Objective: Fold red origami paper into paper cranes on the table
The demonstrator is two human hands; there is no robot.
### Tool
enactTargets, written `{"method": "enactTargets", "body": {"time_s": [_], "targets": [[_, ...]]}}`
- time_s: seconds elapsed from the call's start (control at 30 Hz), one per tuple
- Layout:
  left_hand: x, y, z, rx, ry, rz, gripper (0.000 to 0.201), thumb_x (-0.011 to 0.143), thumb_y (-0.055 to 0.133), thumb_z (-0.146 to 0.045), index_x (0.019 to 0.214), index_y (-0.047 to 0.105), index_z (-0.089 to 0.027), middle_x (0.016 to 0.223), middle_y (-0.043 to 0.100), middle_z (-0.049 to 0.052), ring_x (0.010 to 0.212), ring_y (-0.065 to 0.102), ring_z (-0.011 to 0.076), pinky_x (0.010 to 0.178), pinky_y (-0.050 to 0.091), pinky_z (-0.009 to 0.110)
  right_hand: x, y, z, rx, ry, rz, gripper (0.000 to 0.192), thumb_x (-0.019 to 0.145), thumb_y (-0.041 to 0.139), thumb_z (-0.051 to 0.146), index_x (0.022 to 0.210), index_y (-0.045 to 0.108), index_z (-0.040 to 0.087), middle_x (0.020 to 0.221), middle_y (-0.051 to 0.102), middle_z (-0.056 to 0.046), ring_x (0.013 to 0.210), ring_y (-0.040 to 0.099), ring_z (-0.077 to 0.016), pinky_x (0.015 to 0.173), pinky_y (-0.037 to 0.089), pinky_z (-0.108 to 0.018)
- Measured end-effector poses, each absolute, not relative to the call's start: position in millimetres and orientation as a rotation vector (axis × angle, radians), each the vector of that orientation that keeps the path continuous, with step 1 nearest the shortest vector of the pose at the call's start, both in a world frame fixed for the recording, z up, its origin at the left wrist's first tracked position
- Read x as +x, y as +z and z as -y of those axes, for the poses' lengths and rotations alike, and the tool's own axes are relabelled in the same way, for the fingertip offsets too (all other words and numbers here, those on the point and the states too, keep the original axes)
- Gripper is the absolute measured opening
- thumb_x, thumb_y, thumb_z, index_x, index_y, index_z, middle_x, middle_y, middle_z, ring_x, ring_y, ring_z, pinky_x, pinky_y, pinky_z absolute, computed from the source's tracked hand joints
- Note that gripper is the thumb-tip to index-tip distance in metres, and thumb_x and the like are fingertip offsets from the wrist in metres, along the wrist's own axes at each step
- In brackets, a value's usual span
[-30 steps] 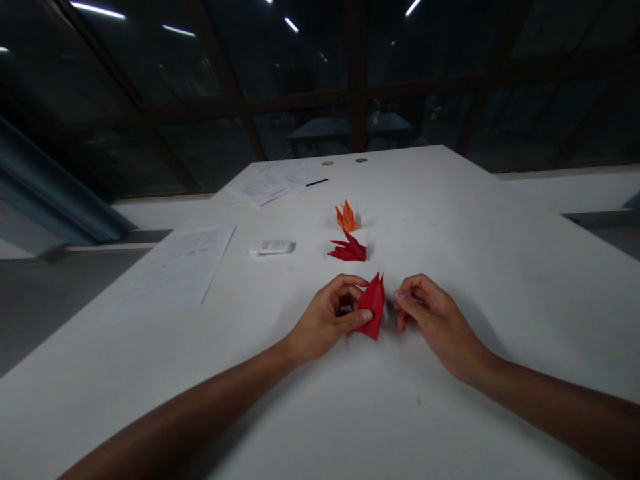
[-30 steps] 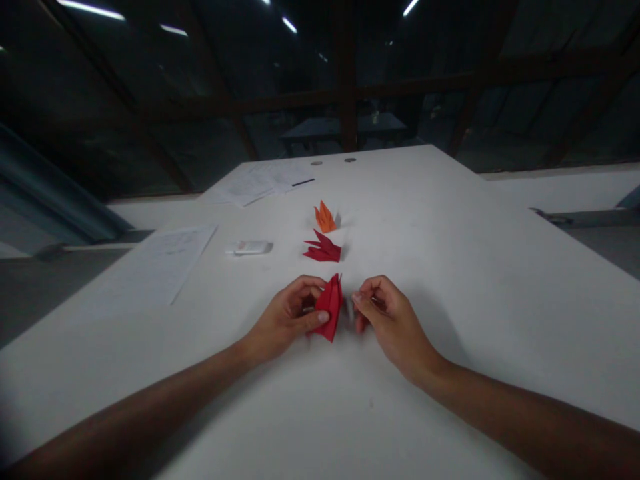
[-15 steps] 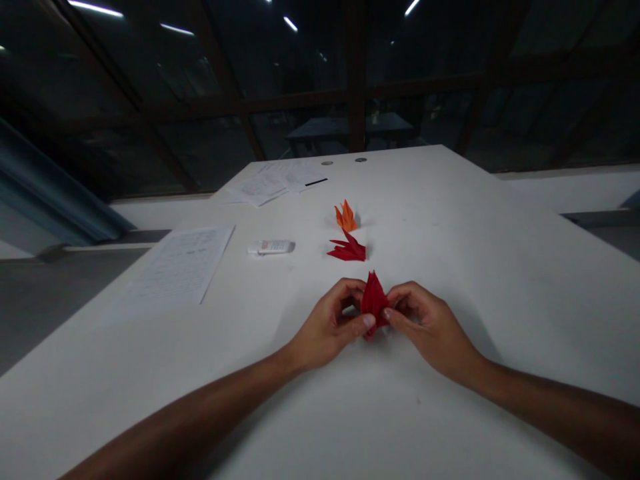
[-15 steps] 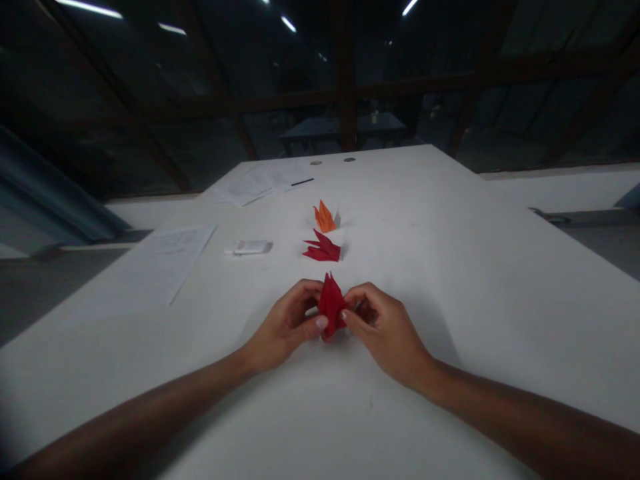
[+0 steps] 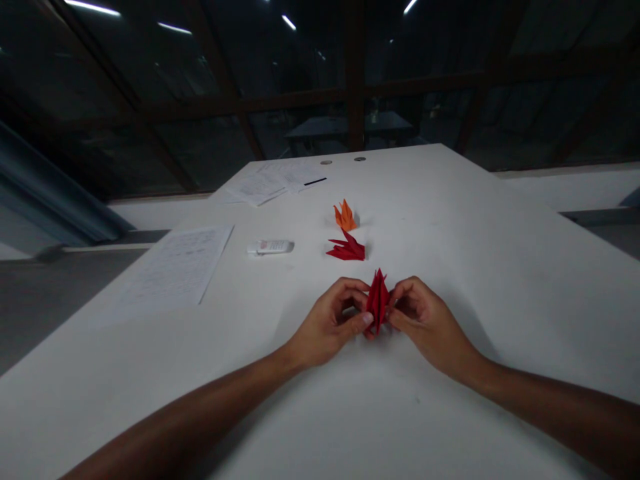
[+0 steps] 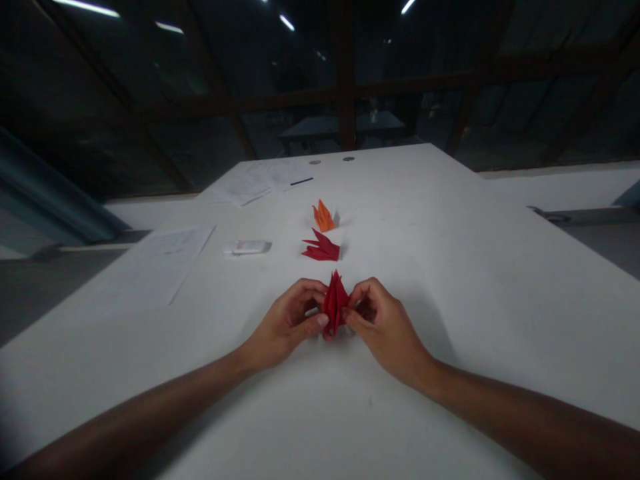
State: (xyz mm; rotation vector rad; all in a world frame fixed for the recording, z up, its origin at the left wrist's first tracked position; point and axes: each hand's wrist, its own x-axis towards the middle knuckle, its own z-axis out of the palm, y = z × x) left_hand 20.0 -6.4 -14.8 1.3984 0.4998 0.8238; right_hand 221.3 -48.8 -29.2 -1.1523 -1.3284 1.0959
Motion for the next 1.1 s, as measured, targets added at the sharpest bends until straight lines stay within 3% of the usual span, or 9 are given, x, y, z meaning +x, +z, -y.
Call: {"method": "enactTargets", "body": {"time_s": [0.2, 0.37, 0.47, 0.6, 0.73, 0.83, 0.97, 1.1], "targets": [[22, -14, 7, 1.431, 0.818, -0.530, 0.034, 0.088, 0.075, -0.020, 0.115, 0.054, -0.019, 0.100, 0.064, 0.004, 0.086, 0.065, 0.0159, 0.080, 0.056, 0.035, 221, -23, 52, -1.126, 1.083, 1.412, 0.005, 0.095, 0.061, 0.027, 0.096, 0.060, 0.023, 0.085, 0.065, 0.000, 0.076, 0.061, -0.0166, 0.070, 0.048, -0.031], [21, -16, 6, 1.487, 0.847, -0.601, 0.026, 0.089, 0.074, -0.020, 0.108, 0.057, -0.020, 0.101, 0.064, 0.004, 0.096, 0.064, 0.0171, 0.085, 0.054, 0.033, 219, -16, 56, -1.104, 1.003, 1.548, 0.019, 0.089, 0.071, 0.030, 0.105, 0.062, 0.023, 0.103, 0.067, -0.003, 0.092, 0.063, -0.0201, 0.083, 0.051, -0.035], [21, -15, 6, 1.570, 0.902, -0.641, 0.016, 0.089, 0.074, -0.021, 0.099, 0.062, -0.018, 0.116, 0.059, 0.008, 0.106, 0.063, 0.0196, 0.087, 0.056, 0.034, 218, -16, 56, -1.165, 0.893, 1.584, 0.021, 0.084, 0.076, 0.025, 0.101, 0.065, 0.024, 0.102, 0.065, -0.003, 0.092, 0.061, -0.0202, 0.083, 0.051, -0.035], [21, -14, 6, 1.601, 0.900, -0.680, 0.011, 0.089, 0.074, -0.024, 0.093, 0.066, -0.017, 0.135, 0.051, 0.011, 0.117, 0.061, 0.0236, 0.085, 0.060, 0.033, 218, -17, 53, -1.177, 0.805, 1.614, 0.011, 0.088, 0.069, 0.019, 0.097, 0.067, 0.024, 0.100, 0.065, -0.002, 0.092, 0.061, -0.0194, 0.082, 0.049, -0.034], [21, -13, 7, 1.522, 0.870, -0.640, 0.012, 0.091, 0.072, -0.025, 0.098, 0.065, -0.017, 0.123, 0.061, 0.010, 0.108, 0.065, 0.0226, 0.079, 0.062, 0.034, 220, -18, 52, -1.150, 0.787, 1.604, 0.008, 0.092, 0.062, 0.018, 0.096, 0.066, 0.024, 0.101, 0.066, -0.003, 0.094, 0.063, -0.0198, 0.085, 0.050, -0.035], [21, -12, 6, 1.588, 0.906, -0.666, 0.011, 0.091, 0.072, -0.022, 0.099, 0.067, -0.017, 0.112, 0.067, 0.009, 0.104, 0.066, 0.0196, 0.089, 0.058, 0.035, 221, -19, 53, -1.115, 0.842, 1.582, 0.007, 0.095, 0.061, 0.021, 0.098, 0.066, 0.023, 0.102, 0.067, -0.003, 0.094, 0.065, -0.0199, 0.085, 0.051, -0.035], [21, -10, 6, 1.619, 0.976, -0.617, 0.008, 0.091, 0.071, -0.018, 0.097, 0.068, -0.016, 0.123, 0.067, 0.010, 0.115, 0.063, 0.0194, 0.104, 0.050, 0.035, 221, -20, 54, -1.066, 0.932, 1.554, 0.010, 0.096, 0.062, 0.023, 0.103, 0.068, 0.023, 0.103, 0.068, -0.004, 0.096, 0.067, -0.0199, 0.087, 0.052, -0.035], [21, -10, 7, 1.540, 0.915, -0.612, 0.010, 0.092, 0.070, -0.021, 0.100, 0.067, -0.015, 0.112, 0.070, 0.009, 0.100, 0.067, 0.0172, 0.092, 0.054, 0.033, 221, -21, 53, -1.051, 0.974, 1.523, 0.009, 0.096, 0.064, 0.027, 0.103, 0.069, 0.023, 0.105, 0.070, -0.005, 0.096, 0.068, -0.0205, 0.088, 0.053, -0.036]]}}
